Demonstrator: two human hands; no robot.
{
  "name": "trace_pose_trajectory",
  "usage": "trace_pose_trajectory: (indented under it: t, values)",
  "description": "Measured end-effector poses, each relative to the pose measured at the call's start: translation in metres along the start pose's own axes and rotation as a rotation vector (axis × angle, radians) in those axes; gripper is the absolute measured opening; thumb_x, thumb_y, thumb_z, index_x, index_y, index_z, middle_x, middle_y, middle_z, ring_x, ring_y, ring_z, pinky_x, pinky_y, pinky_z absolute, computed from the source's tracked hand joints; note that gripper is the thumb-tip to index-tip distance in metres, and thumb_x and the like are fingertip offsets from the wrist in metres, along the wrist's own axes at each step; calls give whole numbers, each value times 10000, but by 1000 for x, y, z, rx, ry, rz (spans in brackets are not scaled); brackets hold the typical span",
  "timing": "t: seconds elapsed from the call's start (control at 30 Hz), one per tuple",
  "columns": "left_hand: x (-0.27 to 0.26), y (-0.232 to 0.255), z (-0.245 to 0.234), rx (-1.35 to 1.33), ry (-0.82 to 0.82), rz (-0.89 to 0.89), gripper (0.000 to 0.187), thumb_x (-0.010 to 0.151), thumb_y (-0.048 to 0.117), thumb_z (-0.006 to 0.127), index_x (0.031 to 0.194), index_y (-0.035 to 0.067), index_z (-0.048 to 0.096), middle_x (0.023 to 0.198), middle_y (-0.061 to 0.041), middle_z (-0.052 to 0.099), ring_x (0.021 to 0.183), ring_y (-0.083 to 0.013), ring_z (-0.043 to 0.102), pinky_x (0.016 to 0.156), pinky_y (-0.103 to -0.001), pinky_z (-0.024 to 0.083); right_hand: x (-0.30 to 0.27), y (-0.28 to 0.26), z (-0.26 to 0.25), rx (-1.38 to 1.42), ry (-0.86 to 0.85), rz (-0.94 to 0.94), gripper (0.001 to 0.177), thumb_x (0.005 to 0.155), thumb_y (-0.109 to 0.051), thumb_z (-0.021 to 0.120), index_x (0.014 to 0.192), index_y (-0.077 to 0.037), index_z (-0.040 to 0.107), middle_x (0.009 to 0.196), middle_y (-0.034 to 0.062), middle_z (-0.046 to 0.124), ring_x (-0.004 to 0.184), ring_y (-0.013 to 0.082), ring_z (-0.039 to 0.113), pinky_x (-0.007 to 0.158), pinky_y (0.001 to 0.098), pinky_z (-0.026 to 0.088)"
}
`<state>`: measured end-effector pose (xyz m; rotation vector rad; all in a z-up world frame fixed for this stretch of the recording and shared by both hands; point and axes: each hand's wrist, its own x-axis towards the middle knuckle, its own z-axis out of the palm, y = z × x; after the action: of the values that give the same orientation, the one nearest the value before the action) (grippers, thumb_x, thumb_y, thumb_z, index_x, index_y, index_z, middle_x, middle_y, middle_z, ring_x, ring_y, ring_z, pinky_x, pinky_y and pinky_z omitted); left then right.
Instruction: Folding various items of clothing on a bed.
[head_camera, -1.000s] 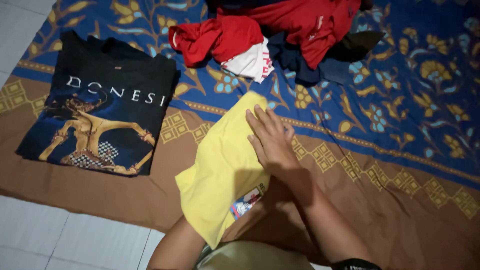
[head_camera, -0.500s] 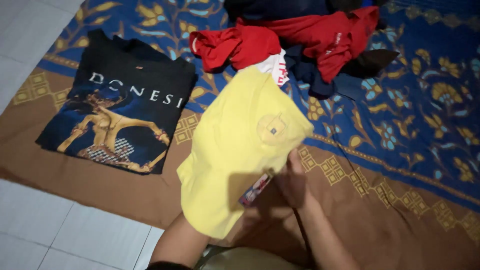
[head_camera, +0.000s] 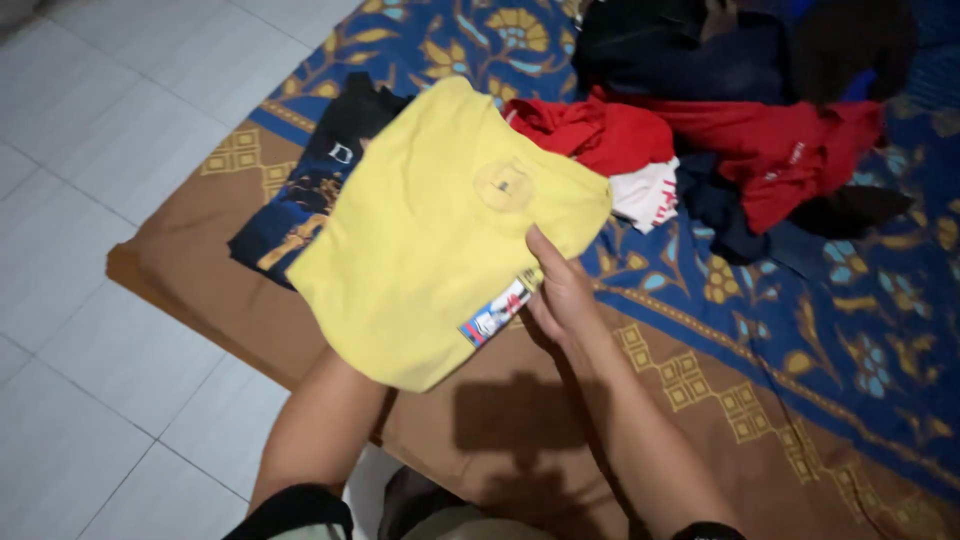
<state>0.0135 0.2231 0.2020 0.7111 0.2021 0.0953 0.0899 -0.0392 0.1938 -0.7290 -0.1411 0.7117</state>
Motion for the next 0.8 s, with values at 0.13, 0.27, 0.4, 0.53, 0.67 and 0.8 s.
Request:
trace_pose_trajectory:
  t: [0.13,0.27,0.4,0.53,0.67,0.8]
  values:
    - [-3,34,-21,-8,-5,25,802,869,527,582,1510,63,453,1462,-126,579,1305,-286,585,1117,-432,443,59,18,24,-80,-46,-37,520,1037,-164,585,1490,46,441,1456,179,569,1270,277,620,1081,427,517]
    - [-16,54,-40,-30,2,30,816,855,530,596,1504,55,461,1456,-132,586,1295,-291,595,1107,-432,456,87,48,31,-187,-14,37,490,1037,-133,579,1476,27,433,1387,171,609,1202,278,649,995,418,553]
    - [0,75,-53,-35,-41,31,829,841,534,610,1498,47,469,1449,-137,593,1284,-295,606,1096,-432,469,96,61,19,-261,37,66,559,971,-43,548,1478,-107,321,1351,117,590,1164,249,671,909,418,599]
    - [-5,84,-67,650,208,-88,653,908,397,648,1460,61,555,1425,-96,631,1236,-213,619,1067,-367,477,88,69,6,-242,45,63,497,995,-41,521,1443,-107,316,1312,164,589,1119,256,683,888,414,627]
    - [-15,99,-69,1118,252,-132,583,869,212,662,1421,37,598,1313,-77,692,1134,-167,652,979,-326,504,101,67,-1,-277,101,24,380,1024,-67,509,1373,-65,361,1222,183,615,1021,264,706,800,407,642]
    - [-37,108,-60,1345,285,-210,569,873,134,713,1414,60,554,1167,-118,678,1042,-221,620,901,-356,502,94,74,-6,-363,167,9,421,1027,-88,517,1407,-69,335,1158,171,651,914,235,708,678,361,620]
